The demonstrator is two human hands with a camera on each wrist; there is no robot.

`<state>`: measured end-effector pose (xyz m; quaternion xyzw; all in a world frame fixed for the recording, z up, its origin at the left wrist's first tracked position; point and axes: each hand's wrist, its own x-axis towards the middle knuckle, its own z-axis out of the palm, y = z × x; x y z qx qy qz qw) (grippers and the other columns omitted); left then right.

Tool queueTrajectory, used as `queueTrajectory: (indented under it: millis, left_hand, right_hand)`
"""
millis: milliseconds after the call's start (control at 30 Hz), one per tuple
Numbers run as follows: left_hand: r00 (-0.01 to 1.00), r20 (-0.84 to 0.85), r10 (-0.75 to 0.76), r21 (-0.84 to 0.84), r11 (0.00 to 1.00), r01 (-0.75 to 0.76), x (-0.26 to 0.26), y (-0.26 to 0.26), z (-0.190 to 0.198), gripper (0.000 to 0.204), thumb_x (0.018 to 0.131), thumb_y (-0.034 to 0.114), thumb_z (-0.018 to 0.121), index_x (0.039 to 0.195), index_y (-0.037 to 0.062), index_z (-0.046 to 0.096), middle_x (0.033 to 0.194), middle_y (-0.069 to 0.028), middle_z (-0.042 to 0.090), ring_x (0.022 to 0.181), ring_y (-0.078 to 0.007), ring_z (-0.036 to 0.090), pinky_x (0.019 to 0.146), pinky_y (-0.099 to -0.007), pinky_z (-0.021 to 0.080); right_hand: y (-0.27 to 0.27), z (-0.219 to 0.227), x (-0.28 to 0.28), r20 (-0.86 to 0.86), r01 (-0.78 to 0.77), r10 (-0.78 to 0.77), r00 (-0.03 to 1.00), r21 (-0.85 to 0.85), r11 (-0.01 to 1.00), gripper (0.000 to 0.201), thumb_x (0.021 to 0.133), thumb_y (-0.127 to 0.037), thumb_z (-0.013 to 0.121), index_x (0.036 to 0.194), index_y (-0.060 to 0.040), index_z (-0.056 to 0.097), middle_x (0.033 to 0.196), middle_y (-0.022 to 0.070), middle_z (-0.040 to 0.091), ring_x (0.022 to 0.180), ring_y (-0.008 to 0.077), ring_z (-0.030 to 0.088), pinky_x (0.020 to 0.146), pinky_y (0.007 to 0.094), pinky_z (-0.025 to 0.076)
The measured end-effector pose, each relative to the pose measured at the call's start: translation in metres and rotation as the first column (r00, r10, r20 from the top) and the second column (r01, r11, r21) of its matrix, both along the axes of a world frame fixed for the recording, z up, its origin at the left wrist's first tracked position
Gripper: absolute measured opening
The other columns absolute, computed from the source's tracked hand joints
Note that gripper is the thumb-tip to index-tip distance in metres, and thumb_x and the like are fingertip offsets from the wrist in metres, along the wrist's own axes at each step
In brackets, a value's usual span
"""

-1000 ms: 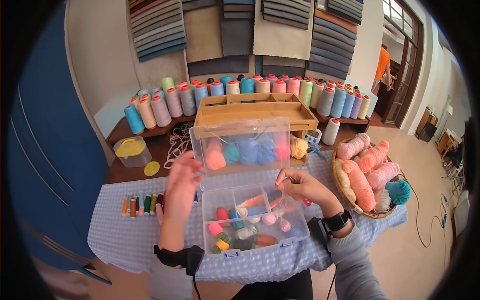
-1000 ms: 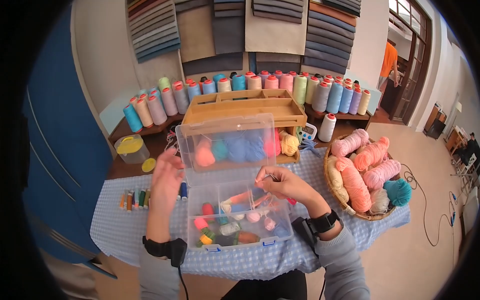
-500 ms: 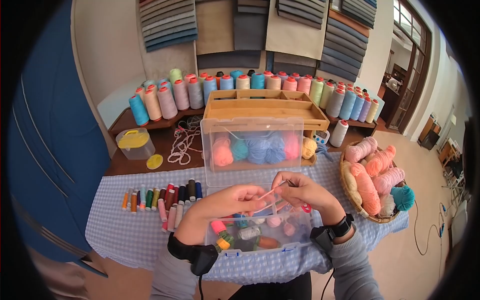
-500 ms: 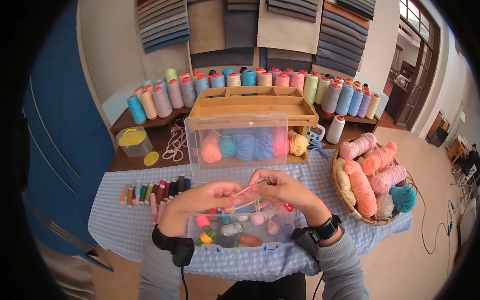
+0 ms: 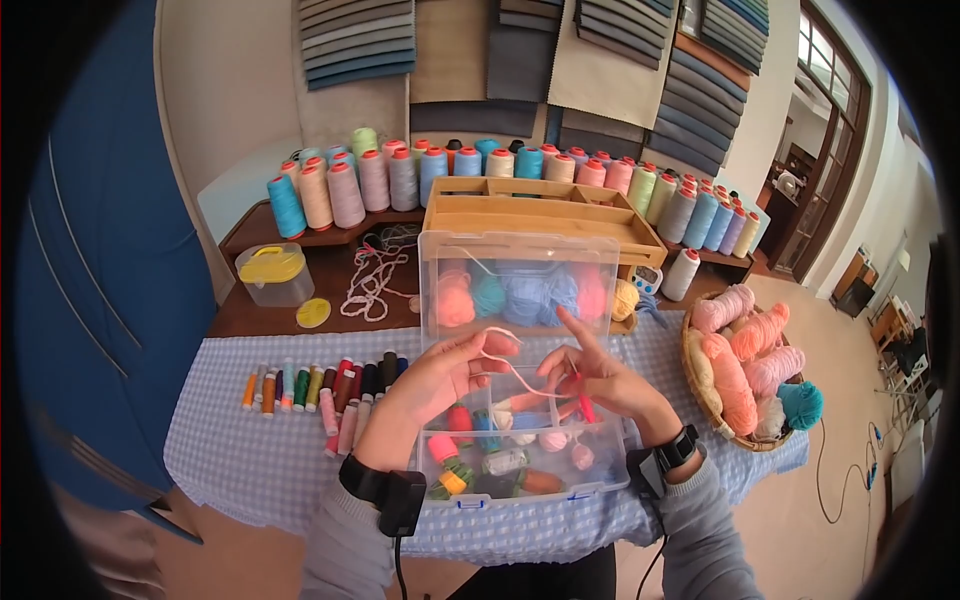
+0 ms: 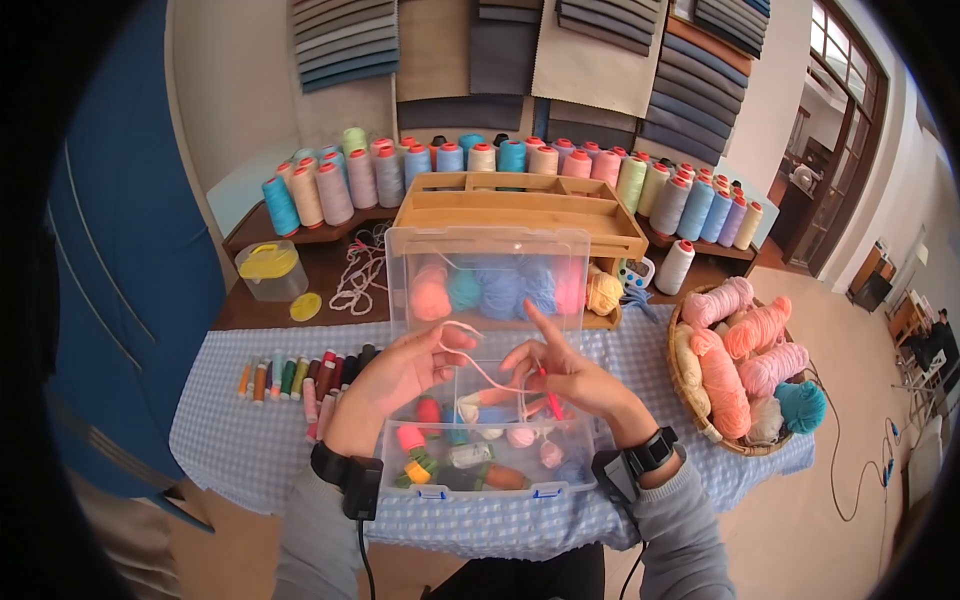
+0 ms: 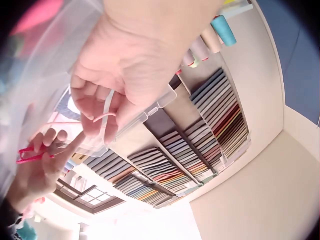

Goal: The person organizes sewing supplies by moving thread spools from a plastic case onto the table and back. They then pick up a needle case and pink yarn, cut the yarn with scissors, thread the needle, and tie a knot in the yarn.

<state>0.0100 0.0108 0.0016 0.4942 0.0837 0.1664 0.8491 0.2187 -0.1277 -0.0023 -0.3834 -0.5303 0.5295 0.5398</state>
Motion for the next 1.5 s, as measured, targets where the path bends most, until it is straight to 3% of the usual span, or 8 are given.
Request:
queueTrajectory:
  millis: [300, 367, 700, 900, 1000, 1067, 1167, 1500]
  left_hand:
    - [0.99, 0.067, 0.121, -0.158, 0.981, -0.109, 0.002, 0.006, -0.01, 0.028, 0.089, 0.029, 0.053, 0.102, 0.0052, 0.059, 0.094, 0.0003, 0.057, 0.07, -0.003, 0.04, 0.058, -0.0178, 0.034]
    - [0.991, 0.127, 0.047, -0.127, 0.991, -0.031, 0.003, 0.012, -0.016, 0.029, 0.088, 0.024, 0.055, 0.108, 0.0043, 0.055, 0.094, -0.0027, 0.056, 0.075, -0.0071, 0.045, 0.059, -0.0193, 0.036]
    - [0.915, 0.289, 0.282, -0.243, 0.946, -0.214, 0.004, 0.015, -0.016, 0.035, 0.087, 0.02, 0.056, 0.112, -0.0035, 0.052, 0.074, 0.0025, 0.049, 0.068, -0.0037, 0.043, 0.06, -0.0173, 0.036]
    - [0.924, 0.268, 0.272, -0.159, 0.959, -0.236, 0.004, 0.011, -0.015, 0.029, 0.087, 0.022, 0.057, 0.105, 0.0004, 0.057, 0.075, 0.0024, 0.053, 0.069, -0.0053, 0.044, 0.062, -0.02, 0.037]
    - [0.967, 0.157, 0.199, -0.009, 0.98, -0.2, 0.001, 0.009, -0.011, 0.024, 0.087, 0.024, 0.057, 0.1, 0.0042, 0.06, 0.079, 0.003, 0.056, 0.071, -0.0045, 0.046, 0.063, -0.0188, 0.037]
    - [0.985, 0.032, 0.169, 0.107, 0.979, -0.172, -0.001, 0.006, -0.006, 0.024, 0.087, 0.024, 0.057, 0.1, 0.0051, 0.061, 0.08, 0.0034, 0.056, 0.072, -0.004, 0.047, 0.063, -0.0181, 0.037]
    - [0.986, -0.126, 0.106, 0.258, 0.963, -0.07, -0.001, 0.006, -0.006, 0.025, 0.088, 0.025, 0.055, 0.102, 0.0058, 0.062, 0.079, 0.0044, 0.056, 0.074, -0.0029, 0.048, 0.063, -0.0169, 0.036]
    - [0.983, -0.163, -0.087, 0.375, 0.916, 0.144, -0.003, -0.002, 0.004, 0.033, 0.091, 0.029, 0.049, 0.107, 0.0023, 0.06, 0.071, 0.0046, 0.053, 0.064, -0.0027, 0.047, 0.057, -0.0168, 0.035]
  right_hand:
    - [-0.003, 0.011, -0.002, 0.07, -0.151, 0.164, 0.984, -0.169, 0.974, 0.081, 0.082, 0.012, 0.04, 0.141, -0.0229, -0.004, 0.127, 0.0206, 0.041, 0.114, 0.0249, 0.048, 0.079, 0.0294, 0.048]
    - [-0.003, 0.009, -0.002, -0.147, -0.106, 0.079, 0.986, -0.183, 0.977, 0.076, 0.084, 0.011, 0.038, 0.141, -0.0208, 0.0, 0.129, 0.0201, 0.039, 0.116, 0.0263, 0.047, 0.086, 0.0329, 0.047]
    - [0.002, -0.001, 0.005, -0.255, 0.056, -0.088, 0.963, -0.13, 0.99, 0.045, 0.088, -0.001, 0.045, 0.13, 0.0005, 0.031, 0.133, 0.0176, 0.037, 0.122, 0.0243, 0.039, 0.095, 0.0391, 0.042]
    - [-0.004, 0.012, -0.002, -0.259, 0.08, -0.125, 0.958, -0.179, 0.981, 0.046, 0.09, -0.009, 0.046, 0.133, -0.0041, 0.03, 0.124, 0.0189, 0.047, 0.106, 0.0219, 0.055, 0.075, 0.0316, 0.054]
    - [-0.006, 0.009, 0.005, -0.235, -0.084, 0.04, 0.971, -0.181, 0.98, 0.045, 0.092, -0.012, 0.043, 0.134, -0.0059, 0.029, 0.102, 0.018, 0.06, 0.078, 0.0184, 0.063, 0.06, 0.0274, 0.055]
    - [-0.007, 0.011, 0.002, -0.194, -0.07, 0.029, 0.981, -0.206, 0.976, 0.044, 0.094, -0.02, 0.035, 0.135, -0.0044, 0.027, 0.081, 0.0147, 0.062, 0.051, 0.0139, 0.052, 0.06, 0.0282, 0.052]
    - [-0.007, 0.009, 0.0, -0.275, -0.113, 0.05, 0.96, -0.219, 0.969, 0.045, 0.094, -0.025, 0.03, 0.132, -0.0011, 0.031, 0.076, 0.0127, 0.059, 0.044, 0.0124, 0.039, 0.064, 0.0307, 0.05]
    - [-0.009, 0.004, -0.008, -0.202, -0.105, 0.053, 0.978, -0.259, 0.96, 0.031, 0.095, -0.026, 0.035, 0.111, -0.0012, 0.042, 0.082, 0.0103, 0.056, 0.058, 0.0124, 0.045, 0.062, 0.0252, 0.041]
